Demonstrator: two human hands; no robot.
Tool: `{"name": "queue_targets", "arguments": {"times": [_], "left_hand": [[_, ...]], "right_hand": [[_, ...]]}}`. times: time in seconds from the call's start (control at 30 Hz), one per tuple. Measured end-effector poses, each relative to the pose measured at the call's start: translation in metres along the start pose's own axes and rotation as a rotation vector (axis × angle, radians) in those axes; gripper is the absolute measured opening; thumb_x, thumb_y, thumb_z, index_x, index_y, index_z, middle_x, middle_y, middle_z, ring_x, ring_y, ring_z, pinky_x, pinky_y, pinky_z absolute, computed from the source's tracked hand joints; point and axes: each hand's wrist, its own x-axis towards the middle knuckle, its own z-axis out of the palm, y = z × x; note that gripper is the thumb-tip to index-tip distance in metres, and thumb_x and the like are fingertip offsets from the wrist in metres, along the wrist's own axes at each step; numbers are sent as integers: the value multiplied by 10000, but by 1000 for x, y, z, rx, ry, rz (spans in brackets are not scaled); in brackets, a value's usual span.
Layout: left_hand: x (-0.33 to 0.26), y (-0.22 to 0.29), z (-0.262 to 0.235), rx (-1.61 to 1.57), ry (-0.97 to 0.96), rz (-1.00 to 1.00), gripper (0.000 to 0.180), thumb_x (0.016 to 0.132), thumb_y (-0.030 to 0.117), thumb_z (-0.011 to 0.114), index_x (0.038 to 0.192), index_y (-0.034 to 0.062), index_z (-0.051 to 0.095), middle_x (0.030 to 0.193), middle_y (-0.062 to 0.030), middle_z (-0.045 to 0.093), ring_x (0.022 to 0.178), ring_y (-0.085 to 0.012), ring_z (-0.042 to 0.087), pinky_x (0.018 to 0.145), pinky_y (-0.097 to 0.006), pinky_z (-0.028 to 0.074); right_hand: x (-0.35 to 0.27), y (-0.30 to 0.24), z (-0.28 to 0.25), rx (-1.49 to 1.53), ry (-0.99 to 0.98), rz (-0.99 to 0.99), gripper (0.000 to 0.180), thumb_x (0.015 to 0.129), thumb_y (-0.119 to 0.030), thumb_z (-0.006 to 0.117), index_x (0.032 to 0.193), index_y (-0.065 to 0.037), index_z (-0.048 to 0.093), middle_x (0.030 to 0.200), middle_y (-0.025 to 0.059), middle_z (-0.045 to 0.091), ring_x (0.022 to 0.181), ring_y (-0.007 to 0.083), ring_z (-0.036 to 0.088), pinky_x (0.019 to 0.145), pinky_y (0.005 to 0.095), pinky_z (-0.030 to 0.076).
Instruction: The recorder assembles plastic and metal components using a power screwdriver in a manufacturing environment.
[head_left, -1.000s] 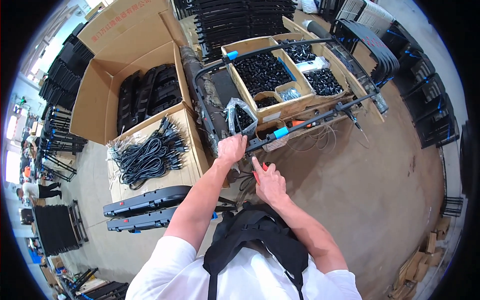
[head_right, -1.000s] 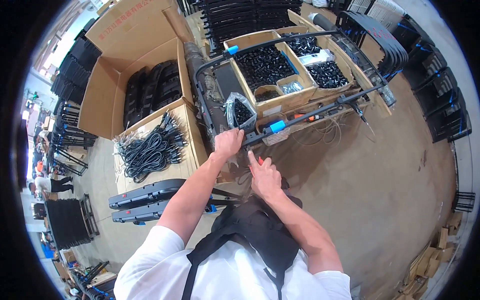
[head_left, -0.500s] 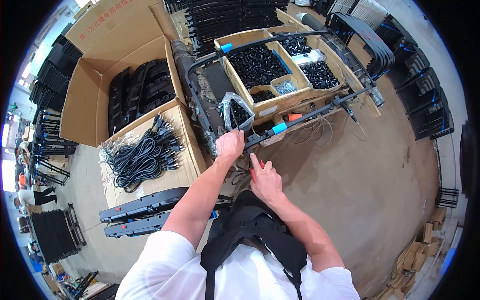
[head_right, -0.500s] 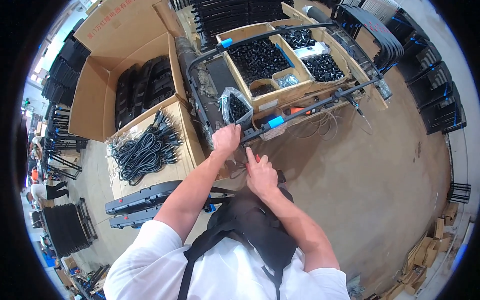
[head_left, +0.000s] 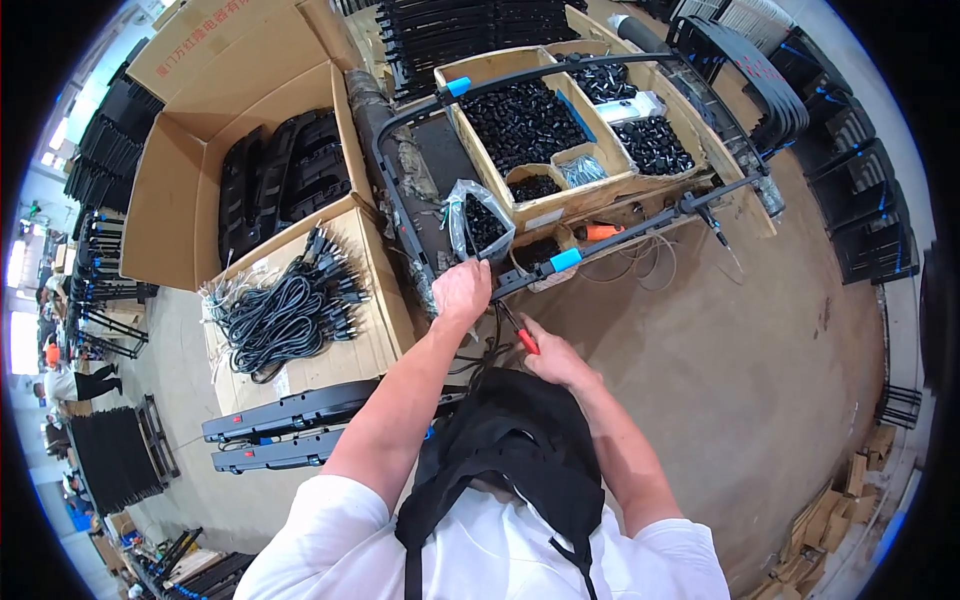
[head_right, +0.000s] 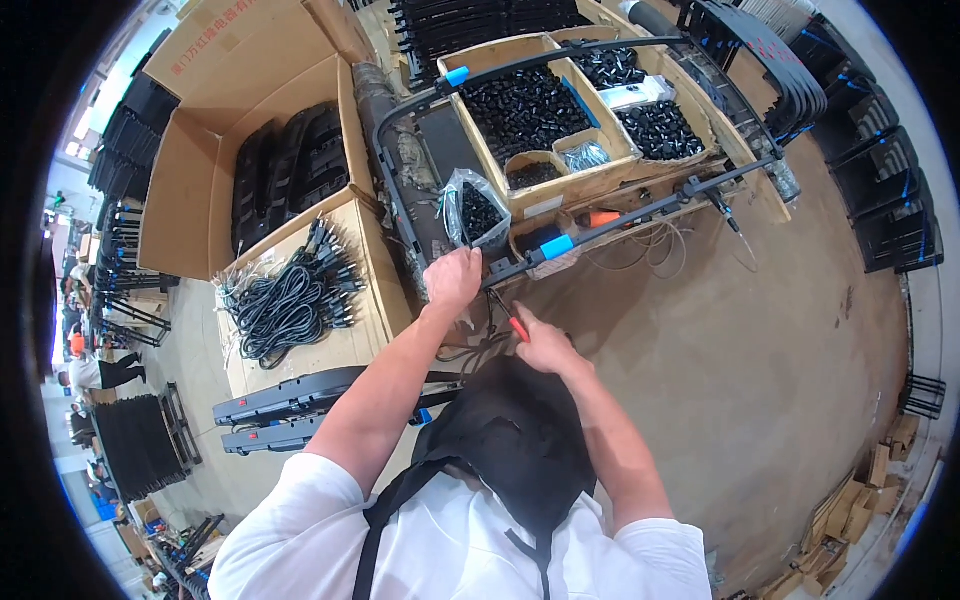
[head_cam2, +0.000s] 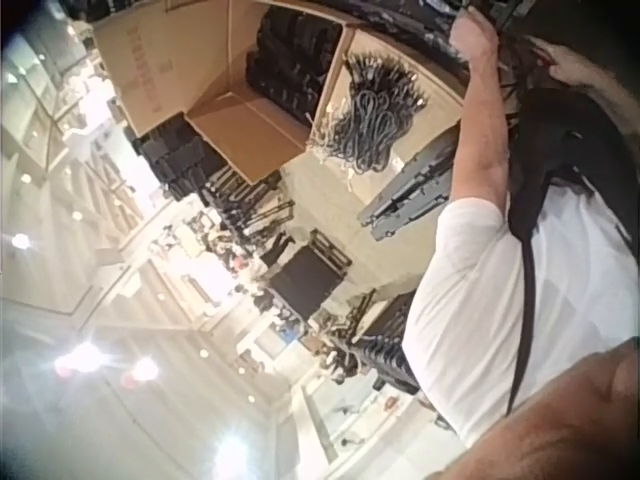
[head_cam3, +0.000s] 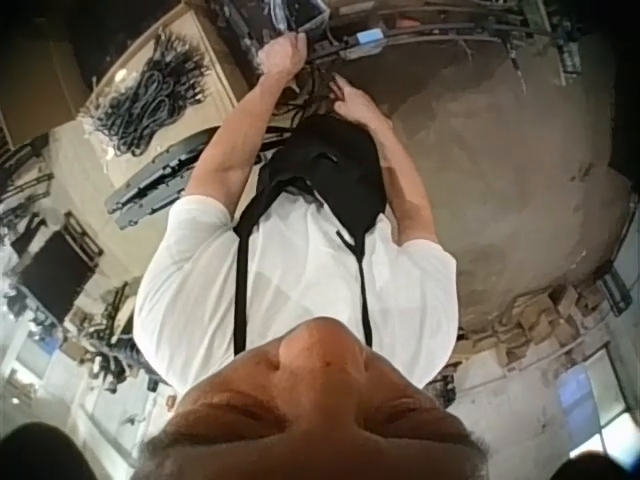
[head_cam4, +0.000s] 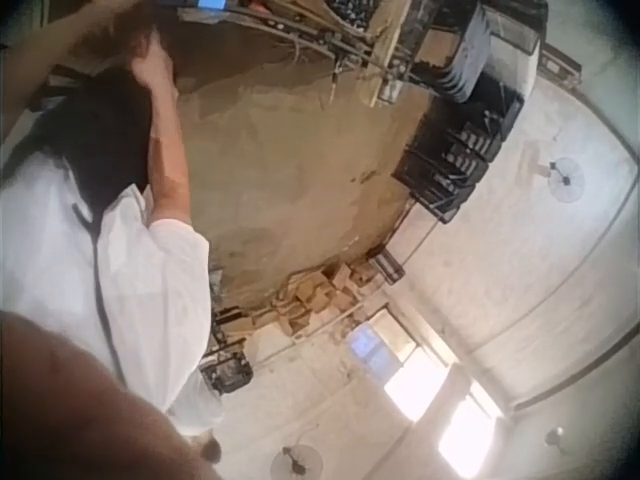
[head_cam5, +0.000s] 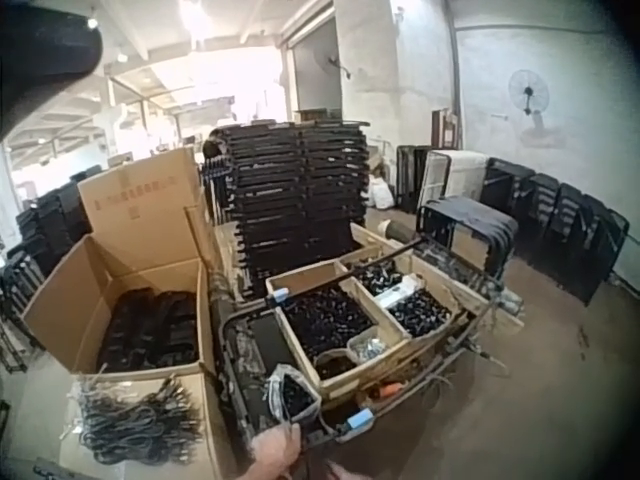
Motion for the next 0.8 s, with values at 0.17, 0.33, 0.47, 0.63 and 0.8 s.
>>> {"name": "queue_targets", "arguments": {"times": [0.17, 0.33, 0.47, 0.63, 0.8], "left_hand": [[0, 14, -6, 13, -22, -38, 458, 1067, 387, 468, 933, 36, 729, 917, -230, 752, 889, -433, 727, 824, -556, 551], [1, 16, -6, 18, 3, -67, 457, 1064, 387, 476, 899, 34, 716, 883, -220, 745, 848, -430, 725, 783, -552, 552], [4, 23, -3, 27, 33, -72, 416, 1037, 389, 528, 847, 61, 698, 856, -188, 742, 802, -406, 723, 741, -536, 555], [-2, 19, -1, 41, 119, -113, 383, 997, 370, 606, 760, 76, 673, 780, -172, 707, 726, -399, 700, 668, -522, 545], [-2, 24, -8, 64, 183, -120, 384, 972, 357, 644, 710, 76, 653, 729, -161, 685, 684, -386, 686, 636, -509, 541]], "right_hand": [[-2, -1, -10, -411, 2, 32, 765, 849, -48, 521, 1598, -17, 369, 1368, 328, 616, 1257, 455, 624, 1024, 488, 504], [-13, 37, -34, -243, -43, 12, 499, 927, -147, 548, 1395, 26, 542, 1330, 332, 633, 1316, 439, 582, 1088, 489, 466], [45, 69, -48, -260, -70, 284, 551, 926, -332, 635, 1394, -48, 573, 1358, 279, 647, 1298, 438, 601, 1073, 479, 485], [119, 40, -45, -412, -88, 258, 628, 904, -443, 672, 1393, -56, 592, 1322, 278, 666, 1261, 447, 622, 1054, 472, 502], [200, 124, 10, -205, -11, 211, 373, 788, -333, 849, 978, -38, 724, 897, 123, 746, 785, 267, 699, 756, 426, 563]]}}
